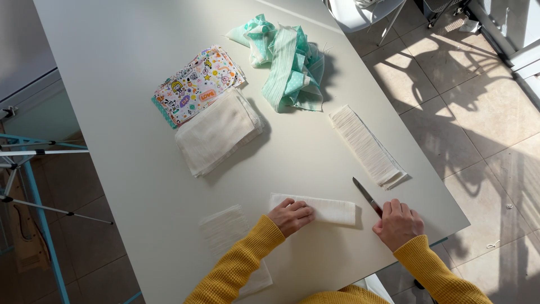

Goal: Cutting strips of white fabric using a pair of scissors on a white table.

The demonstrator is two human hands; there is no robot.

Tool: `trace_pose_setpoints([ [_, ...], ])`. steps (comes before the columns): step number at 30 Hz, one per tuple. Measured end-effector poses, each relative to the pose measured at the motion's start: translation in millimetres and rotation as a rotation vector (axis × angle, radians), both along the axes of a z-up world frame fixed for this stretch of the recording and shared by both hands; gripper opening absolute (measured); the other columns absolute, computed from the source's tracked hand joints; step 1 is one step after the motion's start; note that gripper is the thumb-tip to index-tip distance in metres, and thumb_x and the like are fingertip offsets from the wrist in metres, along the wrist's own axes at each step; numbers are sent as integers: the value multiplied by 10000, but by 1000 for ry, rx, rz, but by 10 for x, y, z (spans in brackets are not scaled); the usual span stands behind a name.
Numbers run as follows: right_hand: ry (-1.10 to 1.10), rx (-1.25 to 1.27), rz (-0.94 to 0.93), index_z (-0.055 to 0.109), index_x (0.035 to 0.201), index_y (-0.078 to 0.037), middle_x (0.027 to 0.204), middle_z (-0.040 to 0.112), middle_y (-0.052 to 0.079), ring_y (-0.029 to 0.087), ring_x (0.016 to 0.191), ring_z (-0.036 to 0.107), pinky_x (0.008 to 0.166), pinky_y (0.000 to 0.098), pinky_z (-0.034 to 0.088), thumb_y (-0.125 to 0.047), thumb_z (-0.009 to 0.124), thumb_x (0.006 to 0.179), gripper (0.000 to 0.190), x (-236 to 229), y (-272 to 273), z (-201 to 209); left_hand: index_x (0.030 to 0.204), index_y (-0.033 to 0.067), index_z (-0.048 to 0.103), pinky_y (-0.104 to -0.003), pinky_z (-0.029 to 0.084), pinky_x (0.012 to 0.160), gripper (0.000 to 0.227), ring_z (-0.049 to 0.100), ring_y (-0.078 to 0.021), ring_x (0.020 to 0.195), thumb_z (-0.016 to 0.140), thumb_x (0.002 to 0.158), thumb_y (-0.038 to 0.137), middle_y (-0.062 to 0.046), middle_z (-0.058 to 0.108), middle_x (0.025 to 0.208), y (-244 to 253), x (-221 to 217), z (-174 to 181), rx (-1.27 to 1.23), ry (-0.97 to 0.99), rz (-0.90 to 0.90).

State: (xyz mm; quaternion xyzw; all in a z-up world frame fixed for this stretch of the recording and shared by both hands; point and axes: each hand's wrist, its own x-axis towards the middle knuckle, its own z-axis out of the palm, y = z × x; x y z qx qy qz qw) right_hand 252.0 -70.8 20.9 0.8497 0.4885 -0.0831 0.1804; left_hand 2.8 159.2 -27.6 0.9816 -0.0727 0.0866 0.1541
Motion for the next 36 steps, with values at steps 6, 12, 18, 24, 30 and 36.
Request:
trace_pose_setpoints([
  [6,88,-5,-63,597,941,-104,931,588,25,144,768,688,673,273,599,-323,677,803,271,15,-72,120,1272,62,659,-394,475,980,379,558,-251,1184,643,894,34,-49,595,1311,-470,-26,120,-126,22,467],
  [12,207,154,-163,581,953,-123,943,608,16,165,865,694,696,325,603,-318,619,898,206,-6,-358,137,1375,-109,477,-457,450,977,684,468,-386,1227,593,701,-109,-226,429,1437,-1038,386,446,-309,74,868],
  [18,831,450,-577,603,1002,-81,735,667,33,153,639,660,587,294,544,-255,543,974,186,-190,-888,139,1314,63,629,-407,482,1053,464,566,-288,1211,611,869,-68,-73,624,1334,-415,-13,771,-339,-70,916],
  [24,1419,385,-1027,621,1135,-82,575,571,79,151,494,575,502,306,534,-249,544,1008,223,-683,-1255,51,1184,178,704,-429,451,995,353,564,-265,1223,755,839,123,-7,657,1297,-168,-198,586,-201,14,470],
  [30,1610,514,-1058,617,1067,6,581,573,61,146,493,599,484,313,546,-188,622,953,225,-1285,-1195,-100,1151,205,721,-400,454,1015,341,580,-223,1216,745,837,77,45,654,1319,-360,-324,228,-141,48,491],
  [36,710,545,-616,701,1063,-147,510,451,91,188,440,459,497,325,471,-257,788,834,269,-1345,-696,183,1263,174,693,-385,445,975,395,578,-243,1163,691,883,65,-33,632,1288,-920,26,542,-230,3,599],
])
